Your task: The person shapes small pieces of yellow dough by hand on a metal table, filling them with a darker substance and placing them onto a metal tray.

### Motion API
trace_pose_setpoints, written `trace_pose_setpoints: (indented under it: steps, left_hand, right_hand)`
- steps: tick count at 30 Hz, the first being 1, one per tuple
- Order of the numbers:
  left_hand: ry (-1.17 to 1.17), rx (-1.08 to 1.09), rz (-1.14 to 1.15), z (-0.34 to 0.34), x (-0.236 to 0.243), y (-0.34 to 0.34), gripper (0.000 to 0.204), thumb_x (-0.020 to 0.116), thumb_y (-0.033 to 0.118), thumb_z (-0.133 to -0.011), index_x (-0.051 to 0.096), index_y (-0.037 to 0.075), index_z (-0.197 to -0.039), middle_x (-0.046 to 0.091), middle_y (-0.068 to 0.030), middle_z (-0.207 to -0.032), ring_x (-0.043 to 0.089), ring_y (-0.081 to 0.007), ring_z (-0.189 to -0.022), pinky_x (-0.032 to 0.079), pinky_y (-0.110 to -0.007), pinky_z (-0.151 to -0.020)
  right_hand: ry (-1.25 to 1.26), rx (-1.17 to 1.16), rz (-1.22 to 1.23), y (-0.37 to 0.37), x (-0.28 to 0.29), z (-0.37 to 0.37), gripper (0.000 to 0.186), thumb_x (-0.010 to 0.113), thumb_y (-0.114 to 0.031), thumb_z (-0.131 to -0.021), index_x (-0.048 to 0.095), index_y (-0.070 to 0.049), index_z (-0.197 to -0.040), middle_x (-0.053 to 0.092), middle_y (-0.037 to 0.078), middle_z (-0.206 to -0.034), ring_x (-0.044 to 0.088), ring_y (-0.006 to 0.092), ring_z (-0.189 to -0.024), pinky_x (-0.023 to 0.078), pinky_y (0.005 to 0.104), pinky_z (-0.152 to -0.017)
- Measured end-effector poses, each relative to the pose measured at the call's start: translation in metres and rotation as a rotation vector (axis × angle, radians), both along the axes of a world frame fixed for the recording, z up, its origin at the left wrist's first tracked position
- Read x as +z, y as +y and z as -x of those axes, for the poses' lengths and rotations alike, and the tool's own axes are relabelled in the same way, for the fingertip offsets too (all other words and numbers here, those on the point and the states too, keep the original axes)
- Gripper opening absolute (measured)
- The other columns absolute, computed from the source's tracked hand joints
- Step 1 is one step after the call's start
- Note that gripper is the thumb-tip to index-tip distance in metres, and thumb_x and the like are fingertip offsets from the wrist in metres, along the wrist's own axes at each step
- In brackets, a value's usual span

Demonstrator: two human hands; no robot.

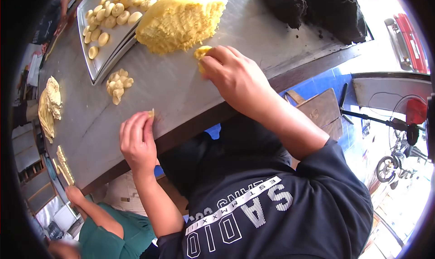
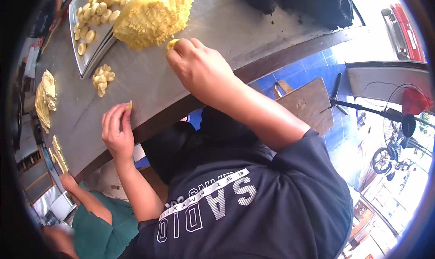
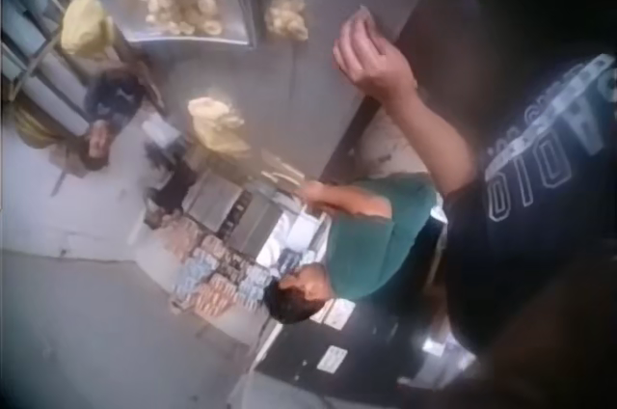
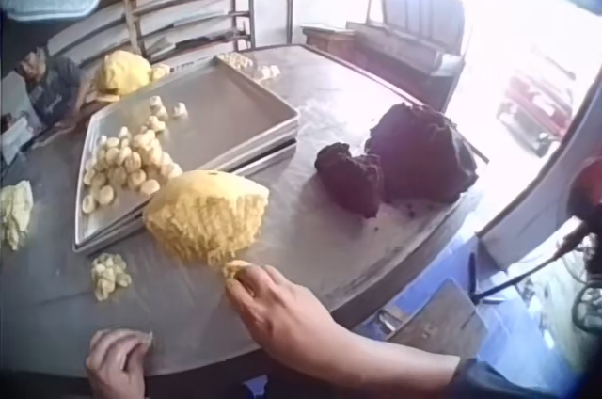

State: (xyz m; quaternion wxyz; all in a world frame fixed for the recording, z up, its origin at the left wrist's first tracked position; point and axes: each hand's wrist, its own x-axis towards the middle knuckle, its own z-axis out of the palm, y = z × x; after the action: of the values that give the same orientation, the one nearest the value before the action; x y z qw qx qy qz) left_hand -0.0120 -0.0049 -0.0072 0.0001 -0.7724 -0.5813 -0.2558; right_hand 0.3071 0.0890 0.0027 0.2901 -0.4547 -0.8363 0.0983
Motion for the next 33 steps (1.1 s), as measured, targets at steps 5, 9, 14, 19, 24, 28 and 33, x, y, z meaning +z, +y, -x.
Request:
trace_pose_setpoints:
  steps: [5, 9, 14, 19, 24, 28, 33]
  left_hand:
    - [0.244, -0.022, 0.085, -0.005, 0.029, -0.001, 0.028, 0.077, 0.030, -0.109, 0.089, 0.014, -0.129, 0.070, -0.0107, -0.162, 0.058, -0.0400, -0.152, 0.040, -0.055, -0.129]
    - [0.375, -0.164, 0.088, -0.008, 0.075, 0.061, 0.018, 0.081, 0.028, -0.106, 0.088, 0.011, -0.108, 0.079, -0.0083, -0.142, 0.067, -0.0343, -0.134, 0.047, -0.049, -0.116]
    - [0.109, -0.139, -0.424, -0.058, 0.020, 0.120, 0.036, 0.083, 0.024, -0.104, 0.068, 0.008, -0.077, 0.074, -0.0047, -0.086, 0.070, -0.0283, -0.085, 0.048, -0.043, -0.089]
    - [0.098, -0.375, -0.441, -0.058, 0.002, 0.113, 0.040, 0.082, 0.022, -0.105, 0.062, 0.011, -0.073, 0.066, -0.0046, -0.076, 0.065, -0.0267, -0.076, 0.046, -0.042, -0.084]
    - [-0.013, -0.471, -0.611, -0.067, 0.003, 0.108, 0.040, 0.084, 0.017, -0.097, 0.058, 0.013, -0.068, 0.058, -0.0032, -0.070, 0.058, -0.0256, -0.066, 0.046, -0.043, -0.080]
    - [-0.905, 0.029, -0.096, -0.056, 0.001, 0.115, 0.045, 0.068, 0.032, -0.118, 0.077, 0.004, -0.085, 0.058, 0.0027, -0.072, 0.049, -0.0090, -0.066, 0.039, -0.030, -0.066]
    - [0.229, 0.198, -0.153, 0.006, 0.021, 0.040, 0.028, 0.076, 0.031, -0.112, 0.090, 0.006, -0.115, 0.064, -0.0054, -0.074, 0.063, -0.0186, -0.073, 0.049, -0.037, -0.078]
  right_hand:
    - [0.015, 0.088, -0.096, 0.013, -0.011, -0.001, 0.014, 0.075, -0.017, -0.098, 0.074, -0.007, -0.107, 0.068, 0.010, -0.106, 0.070, 0.0299, -0.107, 0.064, 0.0439, -0.090]
    - [-0.126, 0.071, -0.119, 0.015, -0.004, 0.008, 0.014, 0.078, -0.021, -0.098, 0.078, -0.009, -0.104, 0.069, 0.008, -0.105, 0.070, 0.0277, -0.106, 0.063, 0.0429, -0.091]
    - [-0.112, 0.081, -0.075, 0.017, 0.010, 0.008, 0.021, 0.085, -0.023, -0.095, 0.070, -0.008, -0.098, 0.068, 0.008, -0.106, 0.071, 0.0334, -0.104, 0.060, 0.0468, -0.089]
    - [0.040, -0.034, 0.043, 0.006, 0.014, -0.002, 0.027, 0.089, -0.015, -0.092, 0.074, -0.005, -0.112, 0.075, 0.012, -0.109, 0.074, 0.0367, -0.106, 0.061, 0.0474, -0.092]
    - [-0.071, 0.087, -0.048, 0.013, 0.007, -0.004, 0.020, 0.082, -0.019, -0.098, 0.075, -0.007, -0.111, 0.076, 0.010, -0.109, 0.074, 0.0322, -0.110, 0.061, 0.0449, -0.094]
    - [-0.231, 0.045, -0.039, 0.010, 0.012, 0.025, 0.016, 0.079, -0.022, -0.100, 0.074, -0.007, -0.099, 0.072, 0.008, -0.114, 0.072, 0.0297, -0.116, 0.062, 0.0426, -0.094]
    - [0.069, 0.113, 0.153, 0.009, 0.019, -0.013, 0.016, 0.086, -0.012, -0.093, 0.076, -0.005, -0.102, 0.071, 0.009, -0.115, 0.071, 0.0339, -0.114, 0.061, 0.0439, -0.095]
